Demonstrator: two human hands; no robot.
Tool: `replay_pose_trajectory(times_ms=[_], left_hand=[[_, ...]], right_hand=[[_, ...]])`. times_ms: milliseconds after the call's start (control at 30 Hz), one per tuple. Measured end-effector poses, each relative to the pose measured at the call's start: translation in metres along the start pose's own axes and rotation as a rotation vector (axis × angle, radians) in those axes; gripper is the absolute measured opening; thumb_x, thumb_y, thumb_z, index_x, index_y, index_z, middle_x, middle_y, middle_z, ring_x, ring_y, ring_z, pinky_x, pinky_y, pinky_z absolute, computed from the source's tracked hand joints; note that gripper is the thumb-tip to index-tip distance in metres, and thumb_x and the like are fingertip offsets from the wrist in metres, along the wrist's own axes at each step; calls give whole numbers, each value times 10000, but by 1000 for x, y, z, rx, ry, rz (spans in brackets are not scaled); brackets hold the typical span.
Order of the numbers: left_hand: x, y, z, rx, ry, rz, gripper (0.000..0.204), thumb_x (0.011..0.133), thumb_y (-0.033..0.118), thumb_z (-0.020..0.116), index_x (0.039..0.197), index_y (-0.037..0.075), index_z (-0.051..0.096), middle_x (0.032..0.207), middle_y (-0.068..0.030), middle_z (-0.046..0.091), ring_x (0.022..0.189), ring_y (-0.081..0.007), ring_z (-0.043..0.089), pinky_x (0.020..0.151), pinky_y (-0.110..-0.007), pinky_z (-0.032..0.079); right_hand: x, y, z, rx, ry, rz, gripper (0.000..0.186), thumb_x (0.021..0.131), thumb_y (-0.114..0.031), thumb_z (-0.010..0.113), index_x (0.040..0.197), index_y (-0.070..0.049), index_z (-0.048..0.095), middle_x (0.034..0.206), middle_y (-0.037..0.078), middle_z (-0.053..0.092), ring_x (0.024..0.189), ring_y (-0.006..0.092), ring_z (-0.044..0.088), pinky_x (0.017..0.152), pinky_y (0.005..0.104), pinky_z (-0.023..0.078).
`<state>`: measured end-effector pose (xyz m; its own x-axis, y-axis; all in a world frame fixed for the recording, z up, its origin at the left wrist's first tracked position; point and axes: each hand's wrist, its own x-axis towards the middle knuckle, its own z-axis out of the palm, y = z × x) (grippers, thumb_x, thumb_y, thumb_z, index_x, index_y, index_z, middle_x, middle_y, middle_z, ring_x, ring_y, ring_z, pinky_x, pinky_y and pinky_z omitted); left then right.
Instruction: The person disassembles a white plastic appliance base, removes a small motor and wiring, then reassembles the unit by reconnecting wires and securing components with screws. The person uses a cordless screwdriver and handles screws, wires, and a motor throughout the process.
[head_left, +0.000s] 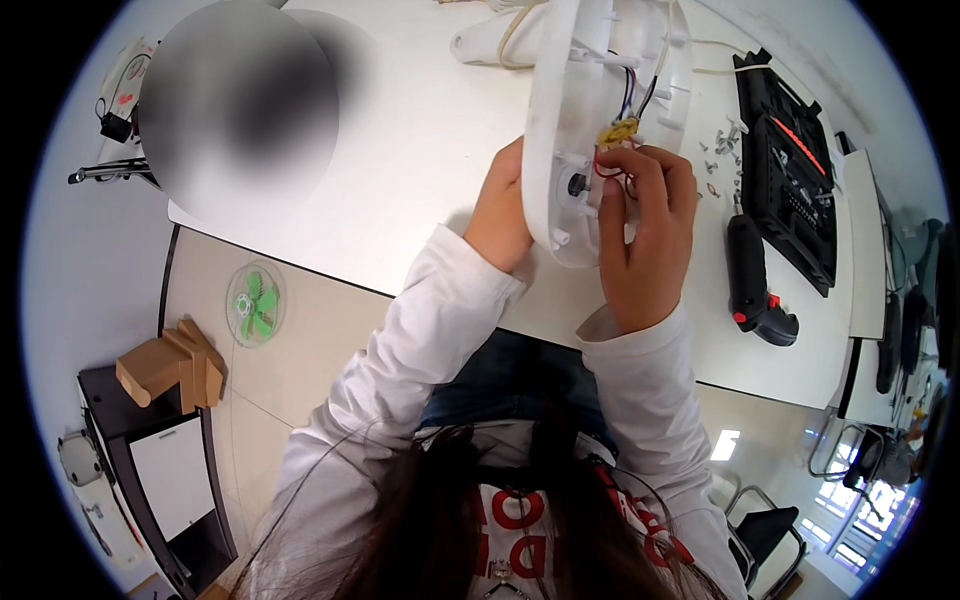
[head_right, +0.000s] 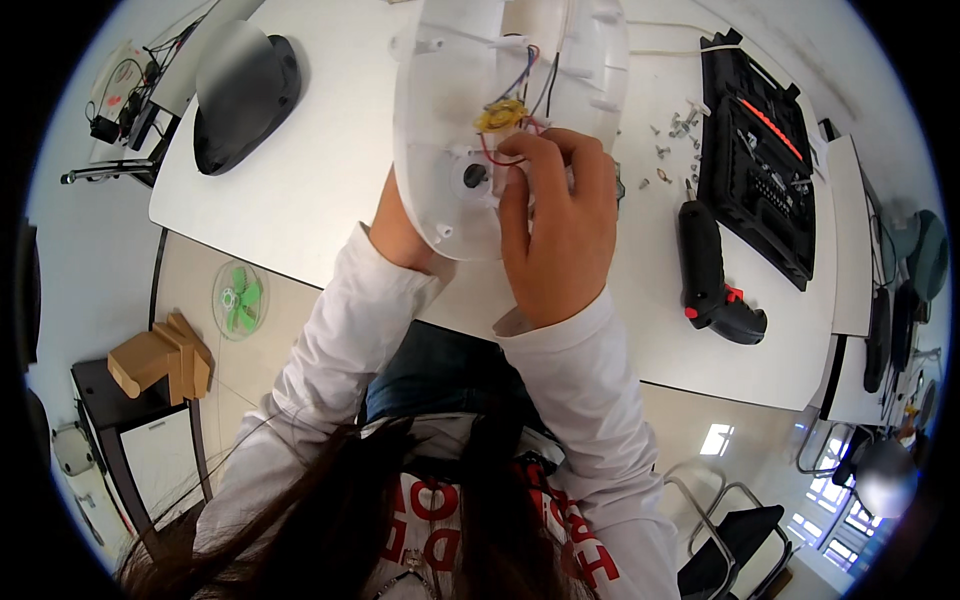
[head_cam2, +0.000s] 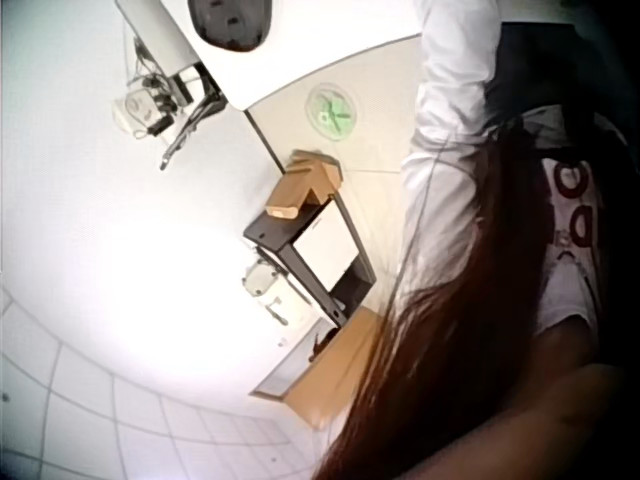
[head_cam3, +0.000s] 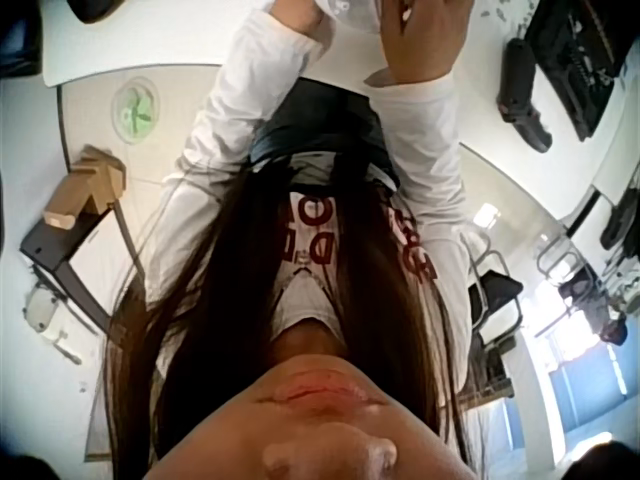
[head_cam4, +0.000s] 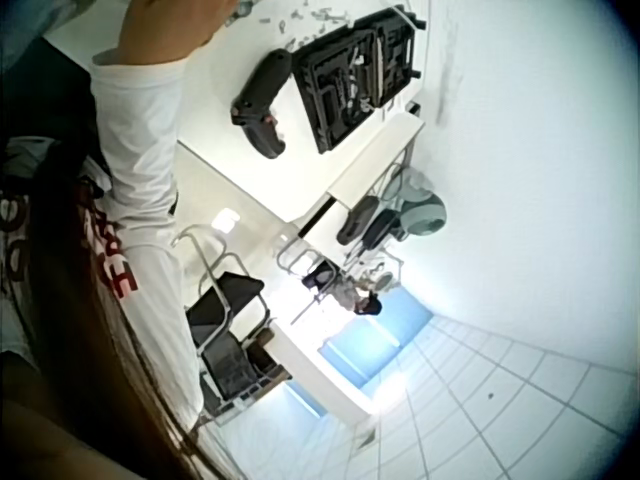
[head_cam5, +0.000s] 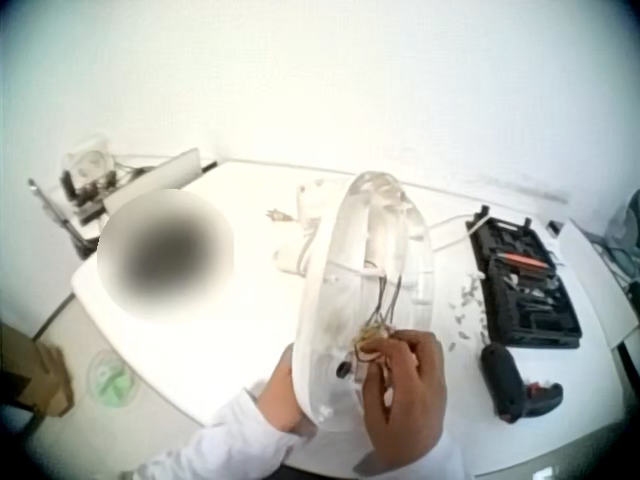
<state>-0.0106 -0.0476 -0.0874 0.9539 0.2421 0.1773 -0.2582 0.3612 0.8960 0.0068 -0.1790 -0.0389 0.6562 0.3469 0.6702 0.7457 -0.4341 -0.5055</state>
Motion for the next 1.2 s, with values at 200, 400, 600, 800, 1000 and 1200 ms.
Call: replay_pose_trajectory(times_ms=[200,400,600,800,1000,1200], left_hand=[[-3,8,-2,164,1,124,255,849,71,542,1086,-15,580,965,-71,645,853,-132,580,745,-263,474],[0,26,8,480,-8,298,254,821,82,580,1060,-6,592,940,-73,657,819,-147,606,720,-266,488],[-7,40,11,1072,12,321,351,717,132,719,1044,55,619,905,-93,675,785,-193,667,652,-287,522],[7,26,-2,299,-135,68,386,780,113,678,1138,20,568,1014,-84,641,911,-176,627,771,-305,518],[16,33,-7,-76,-277,-196,342,876,152,598,1173,-10,546,1088,-108,622,975,-189,613,825,-286,519],[26,23,-13,-364,-371,-382,362,915,202,543,1205,-13,521,1135,-115,602,1012,-188,604,863,-296,514]], right_hand=[[-2,-6,1,-133,20,-79,203,802,-48,584,1003,-76,593,982,98,533,849,280,513,733,376,427],[-1,-2,4,-88,40,-42,257,751,-20,580,1000,-80,591,965,88,529,830,275,504,724,373,422],[-3,1,5,-105,57,-74,291,710,-9,579,987,-96,592,961,76,533,831,276,507,715,370,424],[-2,1,8,-114,53,-60,290,706,-17,584,982,-107,593,965,66,533,841,267,508,717,373,423],[-7,-1,11,-151,17,-71,329,696,-41,607,1010,-134,588,1003,47,520,868,250,506,723,378,403],[-10,-4,12,-232,-4,-50,358,691,-63,624,1034,-157,583,1026,25,508,902,223,501,723,361,381]])
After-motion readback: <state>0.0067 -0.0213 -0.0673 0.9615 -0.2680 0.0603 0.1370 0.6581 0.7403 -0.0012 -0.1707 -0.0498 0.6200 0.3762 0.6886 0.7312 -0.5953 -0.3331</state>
